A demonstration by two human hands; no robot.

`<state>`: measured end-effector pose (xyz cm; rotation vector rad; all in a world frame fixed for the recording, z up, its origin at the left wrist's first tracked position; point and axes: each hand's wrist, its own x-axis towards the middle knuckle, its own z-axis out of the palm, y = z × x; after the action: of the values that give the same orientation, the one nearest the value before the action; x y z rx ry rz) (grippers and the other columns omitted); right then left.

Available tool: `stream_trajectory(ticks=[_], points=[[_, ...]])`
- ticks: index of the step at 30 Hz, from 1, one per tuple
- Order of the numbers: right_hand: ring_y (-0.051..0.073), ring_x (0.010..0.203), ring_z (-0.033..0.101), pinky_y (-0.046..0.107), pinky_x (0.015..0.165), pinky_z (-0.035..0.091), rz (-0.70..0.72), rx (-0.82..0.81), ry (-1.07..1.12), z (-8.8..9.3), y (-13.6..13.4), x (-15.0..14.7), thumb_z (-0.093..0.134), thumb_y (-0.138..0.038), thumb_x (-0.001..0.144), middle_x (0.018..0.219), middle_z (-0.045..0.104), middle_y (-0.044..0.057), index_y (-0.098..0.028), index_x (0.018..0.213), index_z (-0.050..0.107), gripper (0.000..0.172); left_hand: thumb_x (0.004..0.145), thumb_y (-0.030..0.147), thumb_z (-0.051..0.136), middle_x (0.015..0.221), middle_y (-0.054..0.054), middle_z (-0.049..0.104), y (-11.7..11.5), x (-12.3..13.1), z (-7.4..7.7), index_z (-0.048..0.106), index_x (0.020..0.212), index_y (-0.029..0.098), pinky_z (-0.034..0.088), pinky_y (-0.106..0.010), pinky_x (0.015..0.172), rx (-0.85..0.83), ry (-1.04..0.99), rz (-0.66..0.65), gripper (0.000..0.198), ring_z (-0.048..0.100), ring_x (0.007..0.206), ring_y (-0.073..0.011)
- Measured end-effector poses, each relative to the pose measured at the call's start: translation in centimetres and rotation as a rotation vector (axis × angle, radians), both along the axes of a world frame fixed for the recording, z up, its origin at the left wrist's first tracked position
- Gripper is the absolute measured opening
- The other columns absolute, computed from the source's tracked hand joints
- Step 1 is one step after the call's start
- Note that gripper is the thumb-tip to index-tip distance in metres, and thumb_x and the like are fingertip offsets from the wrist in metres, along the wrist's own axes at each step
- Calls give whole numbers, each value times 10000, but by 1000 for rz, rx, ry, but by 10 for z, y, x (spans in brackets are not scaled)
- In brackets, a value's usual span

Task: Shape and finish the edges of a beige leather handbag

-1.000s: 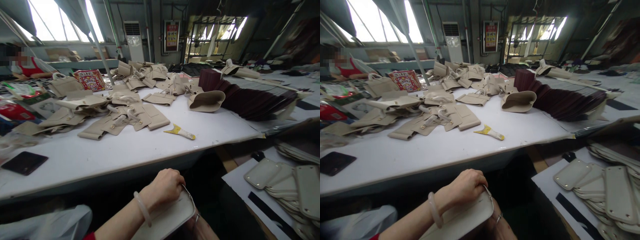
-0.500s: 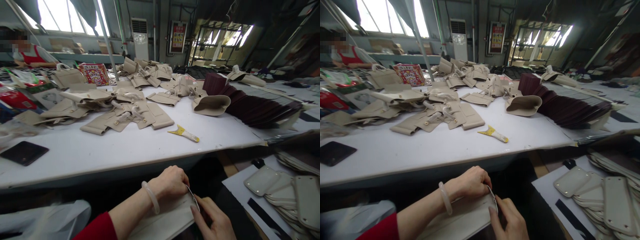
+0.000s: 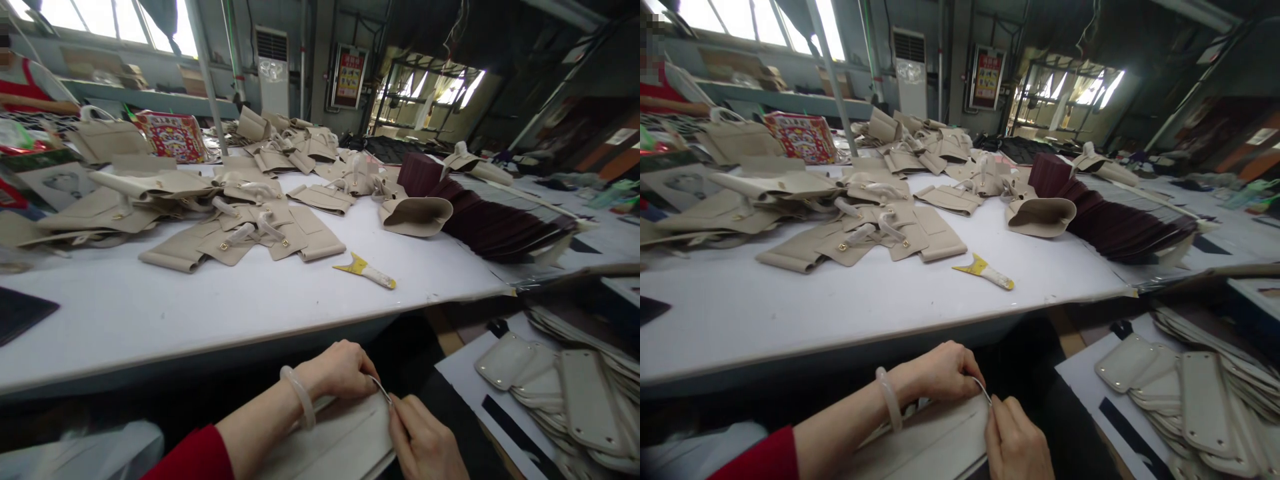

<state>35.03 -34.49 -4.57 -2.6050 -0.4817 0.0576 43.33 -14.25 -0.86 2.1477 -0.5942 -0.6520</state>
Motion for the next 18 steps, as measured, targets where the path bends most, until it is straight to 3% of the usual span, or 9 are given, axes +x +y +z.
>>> stream_trajectory(ticks=[6,12,15,18], points=[[150,734,604,286,693,485,11,26,87,1,1,1,299,-354,1014,826,564,50,-185,994,636,378,743,271,533,914,-22,758,5,-3,-5,777,966,227,489,-225,770,-77,-40,11,334,685,868,-176],[194,783,593,343,743,478,25,50,233,22,6,1,247,-468,990,875,570,93,-159,1003,649,507,728,249,544,871,-10,756,4,-3,-5,781,943,225,485,-207,712,-92,-25,0,322,681,833,-164],[151,668,534,299,647,439,-106,222,388,27,3,11,305,-585,957,719,523,37,-178,658,561,566,732,262,557,915,-11,756,3,-4,-2,782,946,238,482,-218,761,-79,-18,16,311,683,860,-164],[113,540,474,262,518,406,-269,528,672,22,-1,23,537,-711,802,603,483,-1,-158,598,534,590,743,270,555,926,-6,754,3,-5,0,781,942,261,475,-225,758,-69,-28,22,302,680,864,-157]])
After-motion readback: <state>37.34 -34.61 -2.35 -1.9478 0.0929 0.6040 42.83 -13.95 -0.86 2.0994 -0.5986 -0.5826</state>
